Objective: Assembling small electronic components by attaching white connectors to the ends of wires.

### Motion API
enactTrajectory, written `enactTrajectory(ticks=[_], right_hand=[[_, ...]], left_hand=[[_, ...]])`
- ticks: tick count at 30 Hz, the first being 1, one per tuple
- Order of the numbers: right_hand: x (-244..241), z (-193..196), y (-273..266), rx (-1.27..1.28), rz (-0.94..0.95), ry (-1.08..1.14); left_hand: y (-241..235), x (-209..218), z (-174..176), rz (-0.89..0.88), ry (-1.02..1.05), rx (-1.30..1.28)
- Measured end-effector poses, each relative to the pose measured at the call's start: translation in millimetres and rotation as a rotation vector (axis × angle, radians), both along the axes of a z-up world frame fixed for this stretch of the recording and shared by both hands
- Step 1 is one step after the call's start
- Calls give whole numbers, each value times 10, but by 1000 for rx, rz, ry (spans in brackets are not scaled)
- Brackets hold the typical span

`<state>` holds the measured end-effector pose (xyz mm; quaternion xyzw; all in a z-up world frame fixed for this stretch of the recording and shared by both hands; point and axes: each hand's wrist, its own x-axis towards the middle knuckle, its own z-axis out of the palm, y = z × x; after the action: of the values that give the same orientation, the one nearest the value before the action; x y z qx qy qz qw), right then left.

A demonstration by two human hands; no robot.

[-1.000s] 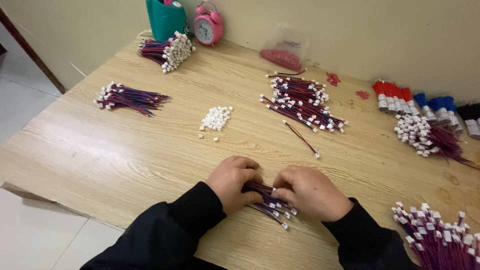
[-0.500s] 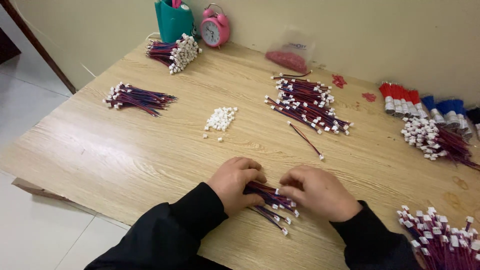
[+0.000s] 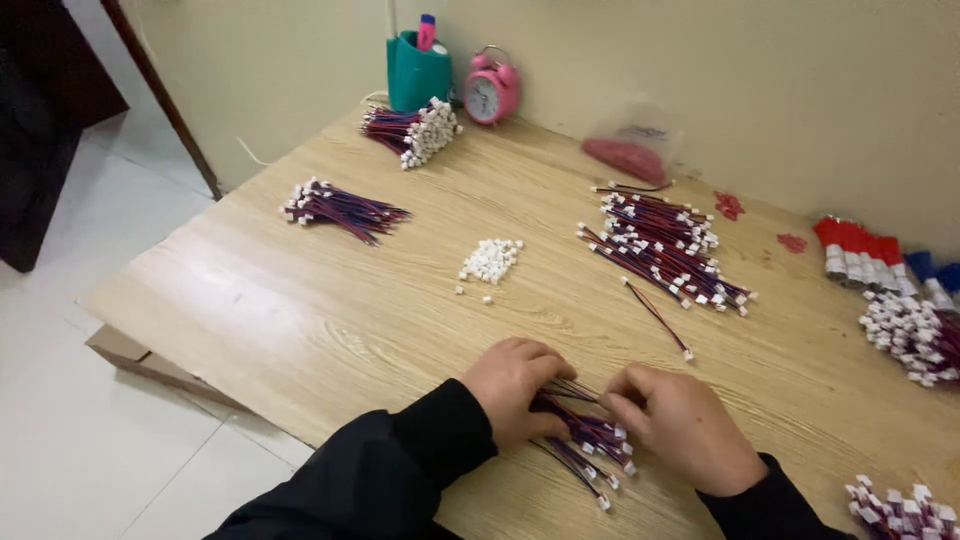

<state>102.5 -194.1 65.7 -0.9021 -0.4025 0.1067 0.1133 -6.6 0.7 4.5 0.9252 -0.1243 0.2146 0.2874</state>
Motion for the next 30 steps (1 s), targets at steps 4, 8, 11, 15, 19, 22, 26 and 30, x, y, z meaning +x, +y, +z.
enactTrajectory(ticks=[4, 8, 11, 15, 19, 22, 26, 30], right_hand=[[-99, 149, 32, 27, -51, 102], [-66, 102, 21, 108, -39, 139], [-14, 33, -28, 266, 36, 178], [94, 0, -115, 198, -39, 305], [184, -50, -133, 120, 108, 190], [61, 112, -74, 255, -65, 277], [-27, 141, -31, 426, -166, 422], [-29, 138, -43, 433, -121, 441]], left_hand=[[-63, -6, 71, 118, 23, 29], [-97, 81, 83, 189, 89, 169], [-83, 121, 143, 178, 37, 218], [-1, 110, 263, 154, 142, -40], [47, 57, 271, 239, 349, -492], [38, 29, 328, 269, 372, -509], [3, 52, 265, 230, 377, -471], [-21, 66, 225, 135, 356, -617]])
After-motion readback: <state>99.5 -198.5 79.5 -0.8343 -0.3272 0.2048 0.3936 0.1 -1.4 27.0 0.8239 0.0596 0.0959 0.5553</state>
